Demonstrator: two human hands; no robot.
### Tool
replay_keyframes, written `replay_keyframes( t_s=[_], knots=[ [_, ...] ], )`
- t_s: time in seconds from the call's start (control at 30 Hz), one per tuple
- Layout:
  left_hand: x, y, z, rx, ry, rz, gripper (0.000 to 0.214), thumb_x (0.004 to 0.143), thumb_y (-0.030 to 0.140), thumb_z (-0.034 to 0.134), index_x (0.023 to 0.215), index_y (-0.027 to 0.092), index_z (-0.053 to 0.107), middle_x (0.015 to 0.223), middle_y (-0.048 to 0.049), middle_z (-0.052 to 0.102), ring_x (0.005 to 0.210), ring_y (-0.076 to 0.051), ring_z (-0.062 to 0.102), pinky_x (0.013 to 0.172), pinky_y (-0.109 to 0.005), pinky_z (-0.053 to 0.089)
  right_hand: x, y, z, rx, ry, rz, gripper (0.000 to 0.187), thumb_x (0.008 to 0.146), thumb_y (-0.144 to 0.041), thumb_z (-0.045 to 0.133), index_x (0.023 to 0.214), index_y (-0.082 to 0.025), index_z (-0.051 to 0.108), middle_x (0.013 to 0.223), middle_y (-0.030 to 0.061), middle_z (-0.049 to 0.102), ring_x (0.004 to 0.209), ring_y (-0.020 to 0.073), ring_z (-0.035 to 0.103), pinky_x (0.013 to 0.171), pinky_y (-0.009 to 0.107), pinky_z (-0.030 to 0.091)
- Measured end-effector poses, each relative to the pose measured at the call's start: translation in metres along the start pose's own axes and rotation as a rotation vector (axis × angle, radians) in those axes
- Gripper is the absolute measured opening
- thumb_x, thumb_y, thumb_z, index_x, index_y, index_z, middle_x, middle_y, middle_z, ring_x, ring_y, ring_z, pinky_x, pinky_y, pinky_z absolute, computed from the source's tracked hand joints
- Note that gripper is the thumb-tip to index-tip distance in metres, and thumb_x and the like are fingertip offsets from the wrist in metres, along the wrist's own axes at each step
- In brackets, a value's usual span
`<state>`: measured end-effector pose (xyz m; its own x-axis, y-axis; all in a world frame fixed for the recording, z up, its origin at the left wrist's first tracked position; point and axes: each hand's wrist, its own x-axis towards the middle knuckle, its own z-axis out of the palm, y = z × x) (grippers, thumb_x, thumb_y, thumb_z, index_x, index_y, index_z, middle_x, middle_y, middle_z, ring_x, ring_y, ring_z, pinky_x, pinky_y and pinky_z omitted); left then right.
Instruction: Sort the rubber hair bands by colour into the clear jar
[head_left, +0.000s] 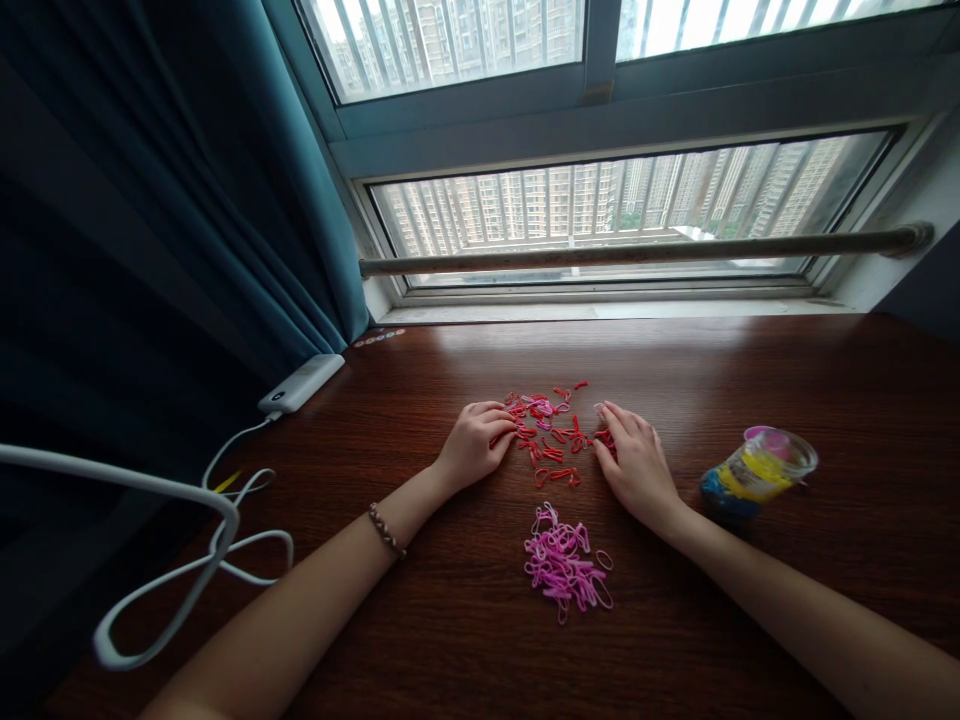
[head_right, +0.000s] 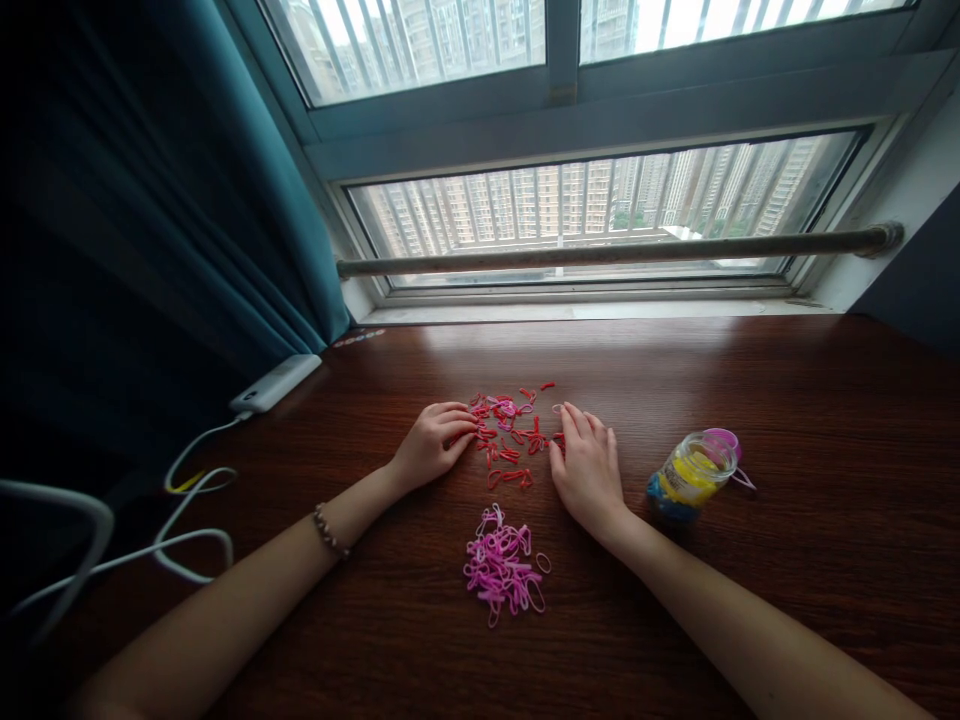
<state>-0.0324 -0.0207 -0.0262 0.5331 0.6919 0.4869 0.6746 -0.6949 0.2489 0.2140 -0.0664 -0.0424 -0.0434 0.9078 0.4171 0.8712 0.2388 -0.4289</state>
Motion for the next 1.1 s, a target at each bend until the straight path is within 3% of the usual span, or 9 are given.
replay_keyframes(
  t_s=[0.17, 0.33, 0.43, 0.6, 0.7, 0.8, 0.97, 1.03, 1.1],
  knots=[
    [0.0, -0.001, 0.001, 0.01, 0.026, -0.002, 0.016, 0.08, 0.02, 0.051, 0.087, 0.02, 0.065, 0.089, -0.0051, 0.065, 0.093, -0.02, 0.054, 0.088, -0.043, 0.04, 0.004, 0.0, -0.002, 0.258, 0.138, -0.022, 0.035, 0.08, -0.022, 0.044, 0.113, -0.017, 0.053, 0.115, 0.0108, 0.054, 0.109, 0.0228, 0.045, 0.094, 0.042, 0.036],
    [0.001, -0.003, 0.0, -0.021, 0.08, -0.042, 0.013, 0.079, 0.018, 0.052, 0.085, 0.018, 0.063, 0.091, -0.0063, 0.061, 0.09, -0.019, 0.054, 0.083, -0.038, 0.045, 0.001, -0.014, -0.016, 0.529, 0.161, -0.062, 0.016, 0.082, -0.03, 0.048, 0.083, -0.017, 0.059, 0.086, 0.0067, 0.061, 0.08, 0.0178, 0.057, 0.072, 0.032, 0.047],
    [0.0, -0.004, 0.0, -0.04, 0.113, -0.109, 0.012, 0.077, 0.015, 0.052, 0.085, 0.017, 0.061, 0.09, -0.0061, 0.059, 0.087, -0.018, 0.054, 0.08, -0.034, 0.046, -0.007, -0.025, -0.023, 0.508, 0.071, -0.258, 0.017, 0.083, -0.028, 0.049, 0.072, -0.018, 0.057, 0.073, 0.0037, 0.06, 0.069, 0.014, 0.055, 0.065, 0.027, 0.045],
    [-0.001, -0.006, 0.001, -0.028, 0.131, -0.142, 0.008, 0.076, 0.011, 0.052, 0.076, 0.017, 0.057, 0.08, -0.0038, 0.058, 0.081, -0.017, 0.054, 0.076, -0.032, 0.046, -0.024, -0.038, -0.026, 0.28, -0.165, -0.77, 0.019, 0.085, -0.025, 0.046, 0.069, -0.018, 0.053, 0.063, 0.0013, 0.054, 0.059, 0.0119, 0.047, 0.056, 0.024, 0.038],
    [-0.001, -0.004, 0.0, -0.044, 0.137, -0.128, 0.008, 0.077, 0.012, 0.051, 0.079, 0.017, 0.057, 0.08, -0.0042, 0.059, 0.081, -0.017, 0.054, 0.076, -0.032, 0.046, -0.027, -0.04, -0.027, 0.2, -0.201, -0.892, 0.019, 0.085, -0.028, 0.045, 0.071, -0.018, 0.052, 0.062, 0.0011, 0.053, 0.059, 0.0128, 0.045, 0.055, 0.025, 0.036],
    [0.0, -0.001, -0.001, -0.081, 0.144, -0.098, 0.011, 0.079, 0.016, 0.05, 0.087, 0.017, 0.058, 0.083, -0.0054, 0.059, 0.083, -0.017, 0.055, 0.078, -0.033, 0.046, -0.024, -0.037, -0.029, 0.209, -0.136, -0.758, 0.016, 0.084, -0.031, 0.047, 0.077, -0.018, 0.054, 0.064, 0.0018, 0.055, 0.062, 0.0145, 0.046, 0.058, 0.027, 0.037],
    [-0.002, 0.01, -0.005, -0.14, 0.118, 0.057, 0.012, 0.08, 0.017, 0.05, 0.087, 0.017, 0.059, 0.086, -0.0065, 0.062, 0.087, -0.017, 0.055, 0.082, -0.034, 0.045, -0.008, -0.019, -0.02, 0.027, 0.182, -0.032, 0.019, 0.082, -0.017, 0.041, 0.096, -0.017, 0.054, 0.09, 0.0075, 0.06, 0.082, 0.0219, 0.05, 0.073, 0.035, 0.039],
    [-0.004, 0.02, -0.006, -0.149, 0.086, 0.149, 0.013, 0.079, 0.017, 0.05, 0.089, 0.018, 0.059, 0.084, -0.0062, 0.063, 0.088, -0.017, 0.055, 0.083, -0.035, 0.044, -0.003, -0.011, -0.014, -0.01, 0.189, 0.138, 0.025, 0.08, -0.014, 0.04, 0.103, -0.016, 0.052, 0.099, 0.0093, 0.058, 0.084, 0.0233, 0.051, 0.073, 0.036, 0.04],
    [-0.006, 0.032, -0.008, -0.16, 0.044, 0.272, 0.014, 0.079, 0.017, 0.051, 0.091, 0.018, 0.058, 0.083, -0.0057, 0.065, 0.088, -0.017, 0.056, 0.082, -0.035, 0.044, 0.001, -0.005, -0.009, 0.011, 0.151, 0.194, 0.029, 0.078, -0.013, 0.041, 0.106, -0.016, 0.05, 0.1, 0.0099, 0.057, 0.086, 0.0235, 0.052, 0.074, 0.036, 0.041]
  ],
)
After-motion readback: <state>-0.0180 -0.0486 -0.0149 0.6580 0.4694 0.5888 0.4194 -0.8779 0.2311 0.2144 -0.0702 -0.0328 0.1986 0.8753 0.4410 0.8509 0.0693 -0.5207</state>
